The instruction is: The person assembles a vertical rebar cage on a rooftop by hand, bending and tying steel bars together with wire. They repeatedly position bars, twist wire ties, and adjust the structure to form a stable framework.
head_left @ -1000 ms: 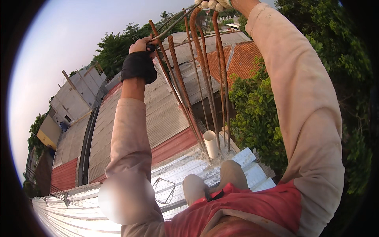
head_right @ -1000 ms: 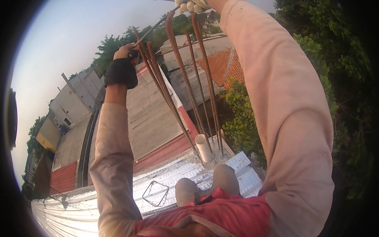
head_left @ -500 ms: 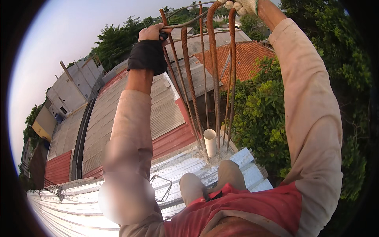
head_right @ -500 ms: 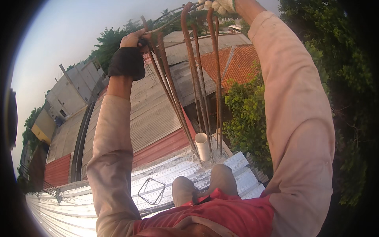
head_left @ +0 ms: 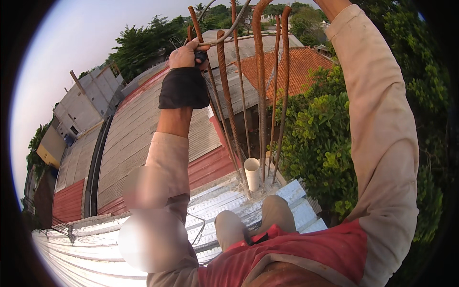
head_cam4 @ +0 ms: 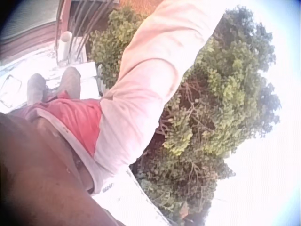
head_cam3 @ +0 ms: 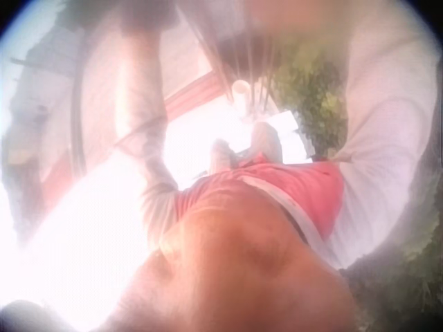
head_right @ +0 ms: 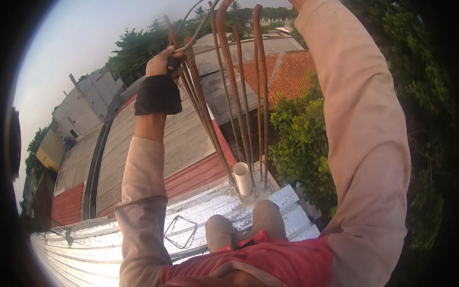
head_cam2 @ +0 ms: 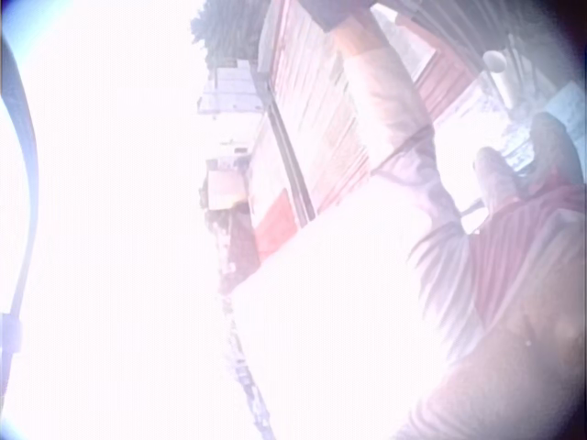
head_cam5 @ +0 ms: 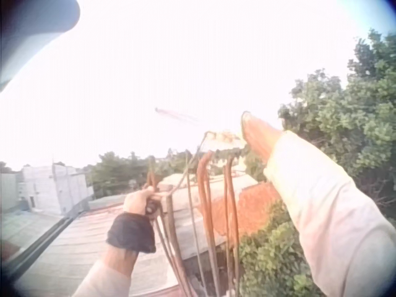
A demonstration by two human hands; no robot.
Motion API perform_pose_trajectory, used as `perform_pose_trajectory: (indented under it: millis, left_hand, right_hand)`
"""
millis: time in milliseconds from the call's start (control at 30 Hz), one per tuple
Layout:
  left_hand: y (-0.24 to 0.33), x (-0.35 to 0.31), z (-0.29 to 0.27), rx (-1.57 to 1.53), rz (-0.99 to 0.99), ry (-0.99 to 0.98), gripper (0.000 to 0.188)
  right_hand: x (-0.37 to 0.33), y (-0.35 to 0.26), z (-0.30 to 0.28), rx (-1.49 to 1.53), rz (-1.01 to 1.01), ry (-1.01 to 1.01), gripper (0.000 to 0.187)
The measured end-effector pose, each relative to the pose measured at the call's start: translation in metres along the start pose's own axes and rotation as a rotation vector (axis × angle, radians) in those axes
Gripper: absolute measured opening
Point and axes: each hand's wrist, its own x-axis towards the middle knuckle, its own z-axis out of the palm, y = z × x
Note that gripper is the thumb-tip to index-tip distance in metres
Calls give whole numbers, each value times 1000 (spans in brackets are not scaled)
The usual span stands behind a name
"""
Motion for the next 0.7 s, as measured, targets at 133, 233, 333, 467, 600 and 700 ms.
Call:
perform_pose_trajectory:
  millis: [133, 233, 333, 467, 600, 700]
  left_hand:
    - [6, 0, 13, -74, 5, -27, 11]
    - [2, 20, 24, -86, 19, -65, 18]
    - [2, 17, 19, 46, 34, -29, 20]
    - [-8, 33, 21, 126, 114, -40, 22]
    - [-4, 23, 23, 371, 291, -87, 22]
    - [3, 8, 32, 275, 194, -56, 19]
  right_hand:
    - [4, 6, -3, -19, 8, 3, 22]
    - [-1, -1, -5, -57, 9, 16, 22]
    - [4, 21, 0, -30, 27, -9, 21]
    - [-3, 26, -5, -65, 35, 9, 21]
    - [-2, 27, -7, -72, 30, 9, 21]
    - [-1, 26, -3, -81, 25, 4, 20]
